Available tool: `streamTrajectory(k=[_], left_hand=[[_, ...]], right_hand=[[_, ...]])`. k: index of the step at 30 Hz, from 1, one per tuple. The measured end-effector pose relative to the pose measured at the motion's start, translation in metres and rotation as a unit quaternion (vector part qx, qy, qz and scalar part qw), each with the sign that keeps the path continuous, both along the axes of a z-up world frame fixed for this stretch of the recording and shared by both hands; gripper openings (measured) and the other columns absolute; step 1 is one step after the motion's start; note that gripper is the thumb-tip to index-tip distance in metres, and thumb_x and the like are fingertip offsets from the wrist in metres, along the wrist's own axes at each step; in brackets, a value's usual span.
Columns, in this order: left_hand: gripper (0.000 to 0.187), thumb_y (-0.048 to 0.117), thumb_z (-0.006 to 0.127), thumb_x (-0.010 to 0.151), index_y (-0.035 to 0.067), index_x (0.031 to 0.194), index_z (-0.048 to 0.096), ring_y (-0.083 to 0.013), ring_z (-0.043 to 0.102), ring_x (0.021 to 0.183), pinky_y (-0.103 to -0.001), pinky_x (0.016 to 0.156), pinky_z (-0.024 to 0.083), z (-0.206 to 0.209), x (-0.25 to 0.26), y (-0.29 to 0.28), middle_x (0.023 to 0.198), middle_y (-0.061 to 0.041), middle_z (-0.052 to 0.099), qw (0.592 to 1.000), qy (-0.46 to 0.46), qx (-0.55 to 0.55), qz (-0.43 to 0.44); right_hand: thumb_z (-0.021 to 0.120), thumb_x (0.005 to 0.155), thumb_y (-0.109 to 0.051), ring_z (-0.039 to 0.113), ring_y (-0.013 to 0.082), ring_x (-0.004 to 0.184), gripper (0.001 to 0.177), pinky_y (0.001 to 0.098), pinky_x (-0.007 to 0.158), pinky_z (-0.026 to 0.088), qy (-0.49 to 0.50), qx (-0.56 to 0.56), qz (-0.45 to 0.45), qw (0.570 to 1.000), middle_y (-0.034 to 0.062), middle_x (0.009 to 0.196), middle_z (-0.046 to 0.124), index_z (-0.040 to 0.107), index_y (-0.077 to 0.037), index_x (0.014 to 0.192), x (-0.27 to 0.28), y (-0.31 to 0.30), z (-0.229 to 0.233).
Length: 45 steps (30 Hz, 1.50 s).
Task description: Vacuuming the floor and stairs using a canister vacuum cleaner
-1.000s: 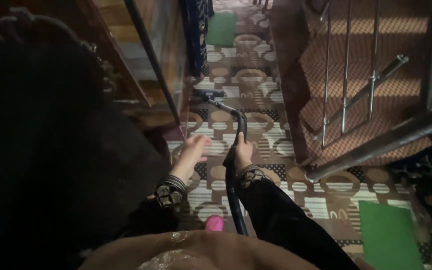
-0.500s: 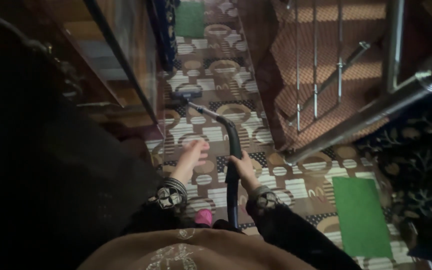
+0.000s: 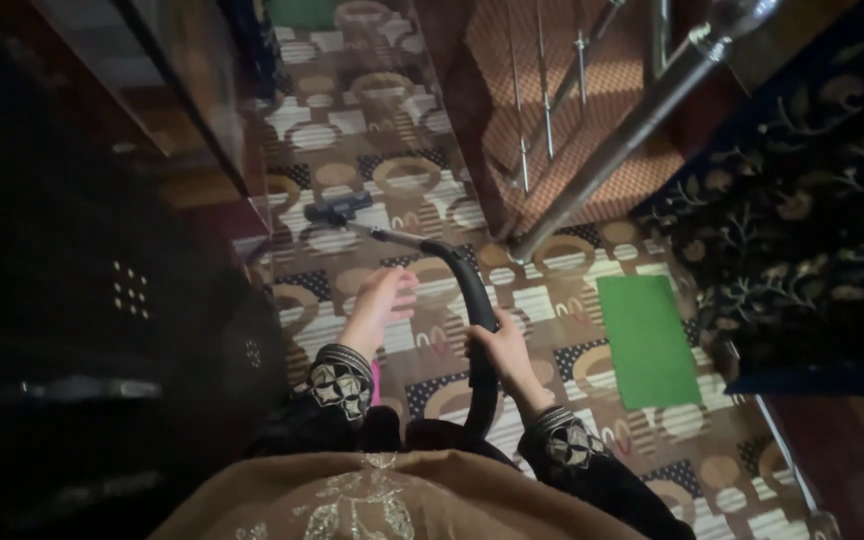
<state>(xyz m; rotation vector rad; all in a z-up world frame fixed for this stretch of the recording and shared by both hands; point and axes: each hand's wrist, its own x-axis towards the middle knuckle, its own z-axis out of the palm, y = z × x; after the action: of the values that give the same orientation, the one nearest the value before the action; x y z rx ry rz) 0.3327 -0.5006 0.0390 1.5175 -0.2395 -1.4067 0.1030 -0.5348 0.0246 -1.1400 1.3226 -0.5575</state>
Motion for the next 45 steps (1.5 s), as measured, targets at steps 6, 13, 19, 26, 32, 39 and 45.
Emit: streamTrajectory(k=[6, 13, 19, 26, 32, 39, 45], left_hand=[[0.037, 0.041, 0.050, 0.103, 0.011, 0.119, 0.064, -0.0369, 0.065, 0.117, -0.050, 0.092, 0.057, -0.039, -0.026, 0.022, 0.131, -0.014, 0.068, 1.000, 0.015, -0.023, 0.016], [0.040, 0.043, 0.045, 0.105, 0.012, 0.126, 0.060, -0.0355, 0.063, 0.122, -0.048, 0.096, 0.054, -0.038, -0.011, 0.027, 0.138, -0.014, 0.064, 0.999, 0.007, -0.040, 0.006], [0.026, 0.039, 0.058, 0.094, 0.018, 0.108, 0.065, -0.0307, 0.072, 0.099, -0.042, 0.077, 0.059, -0.002, 0.038, 0.008, 0.116, -0.010, 0.075, 0.995, -0.071, -0.034, 0.066], [0.027, 0.034, 0.058, 0.092, 0.018, 0.113, 0.067, -0.0324, 0.074, 0.098, -0.047, 0.077, 0.059, -0.005, 0.117, -0.064, 0.111, -0.009, 0.076, 0.981, -0.183, -0.026, 0.054], [0.022, 0.033, 0.061, 0.091, 0.018, 0.102, 0.072, -0.0231, 0.076, 0.083, -0.033, 0.062, 0.060, -0.046, 0.182, -0.139, 0.093, -0.004, 0.078, 0.942, -0.328, -0.048, 0.045], [0.026, 0.040, 0.060, 0.092, 0.024, 0.107, 0.074, -0.0302, 0.069, 0.109, -0.042, 0.093, 0.054, -0.004, 0.147, -0.137, 0.107, -0.005, 0.075, 0.910, -0.409, -0.031, -0.064], [0.029, 0.039, 0.057, 0.088, 0.024, 0.108, 0.073, -0.0246, 0.072, 0.097, -0.038, 0.087, 0.055, -0.011, 0.075, -0.125, 0.088, -0.003, 0.076, 0.918, -0.380, -0.021, -0.108]], right_hand=[[0.078, 0.074, -0.004, 0.071, 0.0289, 0.054, 0.029, 0.0384, 0.050, 0.059, -0.015, -0.009, -0.028, 0.999, 0.0223, 0.066, 0.069, 0.069, -0.004, 0.101, -0.038, 0.033, 0.009], [0.081, 0.074, -0.012, 0.071, 0.0247, 0.053, 0.025, 0.0340, 0.049, 0.058, 0.017, -0.031, 0.007, 0.999, 0.0175, 0.064, 0.069, 0.067, -0.005, 0.093, -0.008, 0.051, 0.012], [0.080, 0.072, -0.013, 0.072, 0.0233, 0.055, 0.025, 0.0327, 0.051, 0.058, 0.064, -0.055, 0.032, 0.996, 0.0153, 0.064, 0.069, 0.069, -0.007, 0.094, 0.043, 0.016, -0.022], [0.083, 0.074, -0.037, 0.072, 0.0334, 0.103, 0.051, 0.0442, 0.086, 0.057, 0.173, -0.073, 0.076, 0.979, 0.0154, 0.101, 0.074, 0.068, -0.017, 0.118, 0.137, -0.059, -0.016], [0.076, 0.081, -0.047, 0.067, 0.0371, 0.116, 0.064, 0.0497, 0.099, 0.054, 0.207, -0.108, 0.112, 0.966, 0.0183, 0.120, 0.071, 0.058, -0.025, 0.138, 0.186, -0.113, -0.016], [0.078, 0.076, -0.044, 0.066, 0.0355, 0.117, 0.065, 0.0468, 0.097, 0.055, 0.219, -0.111, 0.128, 0.961, 0.0182, 0.119, 0.072, 0.059, -0.029, 0.137, 0.155, -0.117, 0.005], [0.082, 0.072, -0.038, 0.066, 0.0369, 0.115, 0.068, 0.0473, 0.096, 0.055, 0.224, -0.129, 0.087, 0.962, 0.0173, 0.120, 0.070, 0.063, -0.023, 0.135, 0.065, -0.083, 0.017]])
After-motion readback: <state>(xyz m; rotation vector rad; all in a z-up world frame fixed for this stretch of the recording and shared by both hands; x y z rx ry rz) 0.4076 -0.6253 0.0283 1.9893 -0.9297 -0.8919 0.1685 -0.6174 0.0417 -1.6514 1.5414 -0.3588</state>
